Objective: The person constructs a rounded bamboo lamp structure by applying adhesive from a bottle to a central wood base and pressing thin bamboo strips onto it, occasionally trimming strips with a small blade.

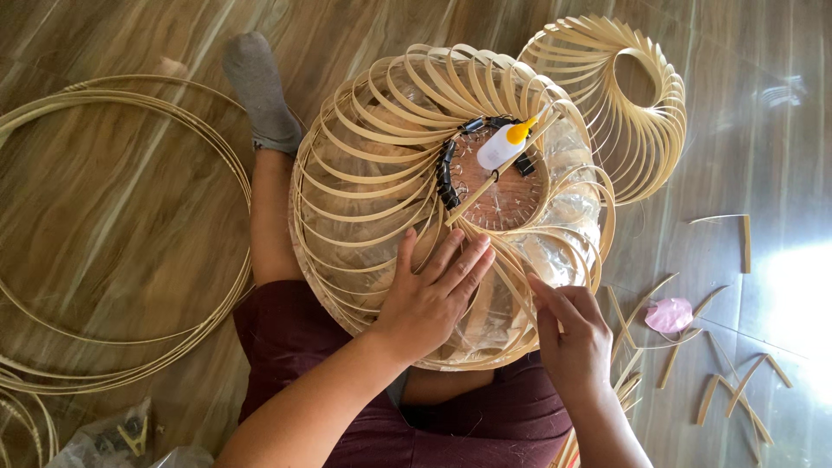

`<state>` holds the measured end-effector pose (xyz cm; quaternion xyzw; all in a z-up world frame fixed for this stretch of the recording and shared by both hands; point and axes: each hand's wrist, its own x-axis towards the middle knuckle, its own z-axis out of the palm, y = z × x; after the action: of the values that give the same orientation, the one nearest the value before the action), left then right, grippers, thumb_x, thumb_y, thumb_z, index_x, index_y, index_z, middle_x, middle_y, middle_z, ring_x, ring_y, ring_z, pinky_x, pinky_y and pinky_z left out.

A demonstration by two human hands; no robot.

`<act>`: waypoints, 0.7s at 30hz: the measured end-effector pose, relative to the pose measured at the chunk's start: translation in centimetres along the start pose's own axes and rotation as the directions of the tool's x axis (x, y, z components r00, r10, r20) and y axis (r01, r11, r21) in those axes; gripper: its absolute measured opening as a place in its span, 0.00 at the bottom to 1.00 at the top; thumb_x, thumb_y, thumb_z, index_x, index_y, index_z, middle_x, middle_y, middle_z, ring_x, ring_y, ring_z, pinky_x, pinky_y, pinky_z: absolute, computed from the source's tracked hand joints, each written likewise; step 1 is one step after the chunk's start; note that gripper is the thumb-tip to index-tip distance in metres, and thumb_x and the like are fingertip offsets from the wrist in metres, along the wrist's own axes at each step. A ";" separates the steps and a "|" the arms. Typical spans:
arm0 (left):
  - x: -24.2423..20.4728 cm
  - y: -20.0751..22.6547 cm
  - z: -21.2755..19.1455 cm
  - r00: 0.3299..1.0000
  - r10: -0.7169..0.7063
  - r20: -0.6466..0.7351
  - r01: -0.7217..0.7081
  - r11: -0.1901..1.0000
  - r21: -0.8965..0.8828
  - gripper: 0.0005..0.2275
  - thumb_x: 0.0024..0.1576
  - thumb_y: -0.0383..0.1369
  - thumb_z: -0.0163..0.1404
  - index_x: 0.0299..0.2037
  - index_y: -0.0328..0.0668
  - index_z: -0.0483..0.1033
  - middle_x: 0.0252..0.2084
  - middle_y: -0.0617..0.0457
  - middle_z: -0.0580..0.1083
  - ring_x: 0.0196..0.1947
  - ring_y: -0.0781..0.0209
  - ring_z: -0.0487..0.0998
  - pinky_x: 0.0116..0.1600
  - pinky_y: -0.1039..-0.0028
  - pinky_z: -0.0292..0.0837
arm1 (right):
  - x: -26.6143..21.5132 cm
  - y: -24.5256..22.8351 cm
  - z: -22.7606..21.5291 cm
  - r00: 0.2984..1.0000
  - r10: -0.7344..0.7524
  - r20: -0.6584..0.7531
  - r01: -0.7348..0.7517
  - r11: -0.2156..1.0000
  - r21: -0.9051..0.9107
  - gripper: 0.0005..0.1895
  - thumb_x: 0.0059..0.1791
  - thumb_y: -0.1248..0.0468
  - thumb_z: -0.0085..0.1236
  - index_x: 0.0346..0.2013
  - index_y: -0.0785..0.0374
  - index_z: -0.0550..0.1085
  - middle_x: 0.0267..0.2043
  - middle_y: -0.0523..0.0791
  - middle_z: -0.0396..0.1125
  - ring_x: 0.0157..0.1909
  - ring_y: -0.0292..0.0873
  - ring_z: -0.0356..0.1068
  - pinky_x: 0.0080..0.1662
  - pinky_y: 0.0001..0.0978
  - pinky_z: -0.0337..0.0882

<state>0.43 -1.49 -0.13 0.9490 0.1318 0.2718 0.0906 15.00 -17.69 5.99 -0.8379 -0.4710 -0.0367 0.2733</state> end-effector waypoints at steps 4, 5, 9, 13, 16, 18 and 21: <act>0.1 0.0 -0.1 1.000 0.005 -0.027 -0.005 1.000 -0.014 0.25 0.64 0.35 0.45 0.73 0.41 0.61 0.77 0.52 0.56 0.75 0.51 0.55 0.70 0.29 0.46 | -0.1 0.0 0.0 1.000 0.026 0.010 -0.026 1.000 -0.007 0.17 0.51 0.71 0.57 0.52 0.54 0.80 0.39 0.46 0.71 0.38 0.42 0.75 0.41 0.35 0.74; 0.1 -0.1 -0.1 1.000 0.005 -0.026 -0.006 1.000 -0.010 0.25 0.64 0.35 0.46 0.73 0.41 0.61 0.77 0.52 0.56 0.75 0.51 0.55 0.70 0.30 0.46 | -0.1 0.1 0.1 0.999 0.033 0.012 -0.033 0.999 -0.013 0.17 0.50 0.71 0.57 0.52 0.54 0.80 0.39 0.46 0.71 0.38 0.42 0.75 0.41 0.35 0.74; 0.0 -0.1 -0.2 1.000 0.005 -0.004 -0.005 1.000 -0.017 0.26 0.63 0.35 0.46 0.73 0.41 0.61 0.77 0.53 0.55 0.75 0.51 0.55 0.70 0.30 0.47 | -0.2 0.2 0.3 0.999 0.042 0.015 -0.041 0.999 -0.013 0.17 0.51 0.71 0.57 0.52 0.53 0.80 0.39 0.46 0.71 0.38 0.42 0.75 0.42 0.34 0.74; 0.1 -0.1 -0.1 1.000 0.009 -0.001 -0.009 1.000 -0.001 0.26 0.64 0.35 0.45 0.73 0.42 0.61 0.78 0.53 0.54 0.76 0.51 0.54 0.70 0.30 0.47 | -0.2 0.3 0.3 0.999 0.034 0.011 -0.034 0.999 -0.003 0.17 0.51 0.71 0.57 0.53 0.54 0.80 0.40 0.46 0.72 0.40 0.42 0.75 0.44 0.34 0.74; 0.1 -0.1 -0.2 1.000 0.009 0.008 -0.009 1.000 -0.011 0.26 0.64 0.35 0.44 0.73 0.42 0.61 0.78 0.54 0.54 0.76 0.51 0.53 0.70 0.29 0.47 | -0.3 0.2 0.4 0.998 0.063 0.013 -0.064 0.996 0.055 0.17 0.51 0.71 0.56 0.53 0.54 0.80 0.40 0.46 0.72 0.40 0.41 0.75 0.43 0.32 0.74; 0.1 -0.2 -0.3 1.000 0.010 0.009 -0.010 1.000 -0.007 0.25 0.65 0.35 0.44 0.74 0.42 0.61 0.78 0.54 0.53 0.77 0.51 0.53 0.71 0.30 0.47 | -0.3 0.1 0.4 0.997 0.082 0.016 -0.083 0.996 0.041 0.17 0.51 0.71 0.56 0.53 0.54 0.80 0.39 0.46 0.72 0.39 0.40 0.75 0.42 0.32 0.74; 0.1 -0.2 -0.3 0.999 0.017 0.029 -0.017 1.000 -0.017 0.26 0.63 0.36 0.44 0.73 0.41 0.61 0.78 0.53 0.54 0.76 0.50 0.53 0.69 0.29 0.47 | -0.4 0.1 0.5 0.997 0.077 0.013 -0.077 0.997 0.030 0.17 0.51 0.71 0.57 0.53 0.55 0.80 0.39 0.46 0.72 0.39 0.40 0.75 0.42 0.33 0.74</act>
<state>0.33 -1.28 0.13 0.9531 0.1201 0.2596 0.0983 14.75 -17.78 5.46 -0.8513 -0.4405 -0.0140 0.2846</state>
